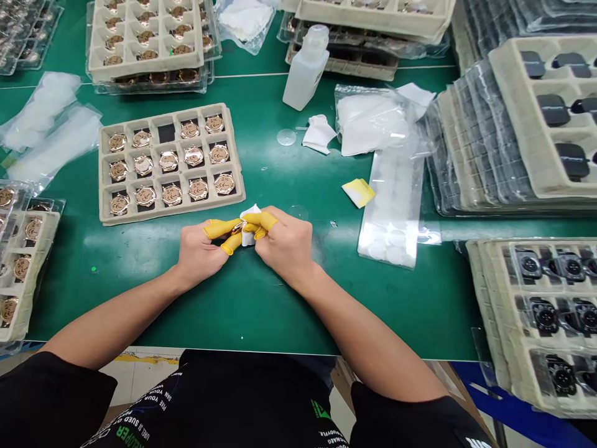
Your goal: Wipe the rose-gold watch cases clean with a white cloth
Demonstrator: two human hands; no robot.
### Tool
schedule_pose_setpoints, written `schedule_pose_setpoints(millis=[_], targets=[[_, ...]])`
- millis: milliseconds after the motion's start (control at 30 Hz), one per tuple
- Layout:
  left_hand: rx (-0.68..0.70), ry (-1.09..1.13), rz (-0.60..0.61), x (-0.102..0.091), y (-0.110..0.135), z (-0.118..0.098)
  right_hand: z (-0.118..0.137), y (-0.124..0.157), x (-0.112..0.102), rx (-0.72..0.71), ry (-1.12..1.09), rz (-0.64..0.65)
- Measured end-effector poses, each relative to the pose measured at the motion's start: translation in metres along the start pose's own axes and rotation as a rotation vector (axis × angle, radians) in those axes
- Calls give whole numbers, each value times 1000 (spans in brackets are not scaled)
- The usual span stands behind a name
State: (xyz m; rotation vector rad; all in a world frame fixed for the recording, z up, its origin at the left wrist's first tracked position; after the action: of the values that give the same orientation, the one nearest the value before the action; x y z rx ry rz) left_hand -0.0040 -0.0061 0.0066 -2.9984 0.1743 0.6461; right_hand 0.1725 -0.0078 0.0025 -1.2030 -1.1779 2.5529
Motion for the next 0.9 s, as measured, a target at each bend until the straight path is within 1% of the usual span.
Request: schedule_pose_setpoints(millis=[67,100,133,200,233,300,367,433,600,700,767,800,900], targets=[[-151,182,54,2,-3,-1,-3,-3,-1,-26,195,23],[-250,306,85,2,-5,-2,-7,-4,-2,-4,235,24],[-351,430,110,2,-7,-3,-11,-6,-3,45,217,13],[-521,621,150,-2,-12,-6,-23,-7,-5,200,41,-49],[-581,676,169,-5,-14,-7,-29,-7,-6,284,-82,-92],[-649,735,198,-9,-17,-8,-36,-6,-6,424,-313,-162],[-668,764,211,-12,-18,-8,-36,-6,-5,497,-470,-177],[-663,768,214,-12,-18,-7,-28,-6,-3,517,-553,-141],[-633,763,226,-7,-16,-8,-1,-7,3,545,-621,-39],[-603,743,243,-6,-15,-9,5,-5,4,532,-642,-31],[-549,693,256,-6,-15,-9,6,-5,2,475,-587,-45],[-515,660,255,-6,-15,-9,6,-5,1,422,-530,-46],[-425,554,223,-5,-13,-8,6,-7,-3,201,-320,-52]])
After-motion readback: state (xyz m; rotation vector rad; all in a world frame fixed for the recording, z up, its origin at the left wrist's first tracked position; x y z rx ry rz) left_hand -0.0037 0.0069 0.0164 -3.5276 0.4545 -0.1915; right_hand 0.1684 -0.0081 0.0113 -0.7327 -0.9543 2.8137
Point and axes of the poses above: each hand's wrist, its own y-axis away from the middle knuckle, its own x-axis out of the palm, z = x × y, the point moved 1 cm from there along -y, towards the middle knuckle, and after that the axes turned 11 degrees about -x, right-handed, at the moved point
